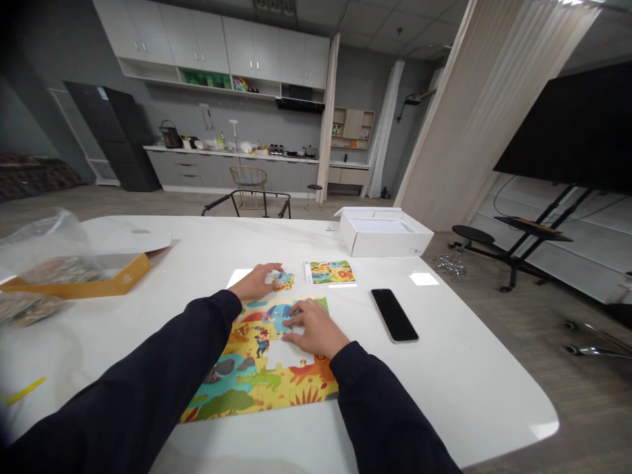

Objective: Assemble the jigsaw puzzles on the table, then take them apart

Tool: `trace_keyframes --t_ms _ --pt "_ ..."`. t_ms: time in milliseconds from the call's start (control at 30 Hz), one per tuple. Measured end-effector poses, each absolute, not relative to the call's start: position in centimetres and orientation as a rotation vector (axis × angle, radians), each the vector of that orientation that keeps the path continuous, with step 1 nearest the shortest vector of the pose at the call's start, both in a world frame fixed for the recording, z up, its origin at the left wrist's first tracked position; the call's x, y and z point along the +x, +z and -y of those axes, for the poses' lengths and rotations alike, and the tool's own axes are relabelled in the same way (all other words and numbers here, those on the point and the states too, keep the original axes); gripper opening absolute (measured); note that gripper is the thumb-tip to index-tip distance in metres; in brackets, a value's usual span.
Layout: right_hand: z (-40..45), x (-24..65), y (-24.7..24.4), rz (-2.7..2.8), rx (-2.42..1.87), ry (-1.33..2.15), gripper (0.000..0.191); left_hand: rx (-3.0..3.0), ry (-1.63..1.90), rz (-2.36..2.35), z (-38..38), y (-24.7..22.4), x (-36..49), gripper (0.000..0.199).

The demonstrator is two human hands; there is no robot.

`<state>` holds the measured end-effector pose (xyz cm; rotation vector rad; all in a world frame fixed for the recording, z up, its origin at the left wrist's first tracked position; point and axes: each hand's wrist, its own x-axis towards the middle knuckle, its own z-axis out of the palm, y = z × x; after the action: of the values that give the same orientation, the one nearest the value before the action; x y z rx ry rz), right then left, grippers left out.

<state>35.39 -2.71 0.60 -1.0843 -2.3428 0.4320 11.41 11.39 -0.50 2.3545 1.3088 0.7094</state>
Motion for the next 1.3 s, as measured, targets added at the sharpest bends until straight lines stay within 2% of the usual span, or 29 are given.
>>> trace_keyframes --t_ms 100,567,833,1033,1100,1233,1300 --pt "2.8 35.4 0.8 2.357 -1.085 0.413 0.028 2.329 0.641 -1.263 -11.4 -0.5 11.6 0.053" --pt "3.0 35.2 0.8 2.292 -1.066 0.429 0.031 2.261 0.749 -1.329 -10.6 -0.5 12.5 0.071" --pt "2.9 35.4 1.0 2.224 -1.135 0.314 0.029 2.289 0.731 -1.355 -10.3 -0.6 14.0 0.053" --pt "2.5 35.6 0.9 2.135 -1.227 0.243 0.02 2.249 0.817 -1.274 -9.6 0.5 14.3 0.051" --pt "2.3 35.8 0.8 2.053 -1.245 0.259 0.024 2.256 0.878 -1.199 -8.3 1.6 14.4 0.051" --pt "2.1 36.0 1.0 1.785 -1.248 0.445 0.052 2.301 0.986 -0.959 -3.5 4.2 13.8 0.04" --pt "2.2 35.7 1.3 1.712 -1.211 0.604 0.058 2.244 1.064 -0.919 -0.8 4.9 13.1 0.034"
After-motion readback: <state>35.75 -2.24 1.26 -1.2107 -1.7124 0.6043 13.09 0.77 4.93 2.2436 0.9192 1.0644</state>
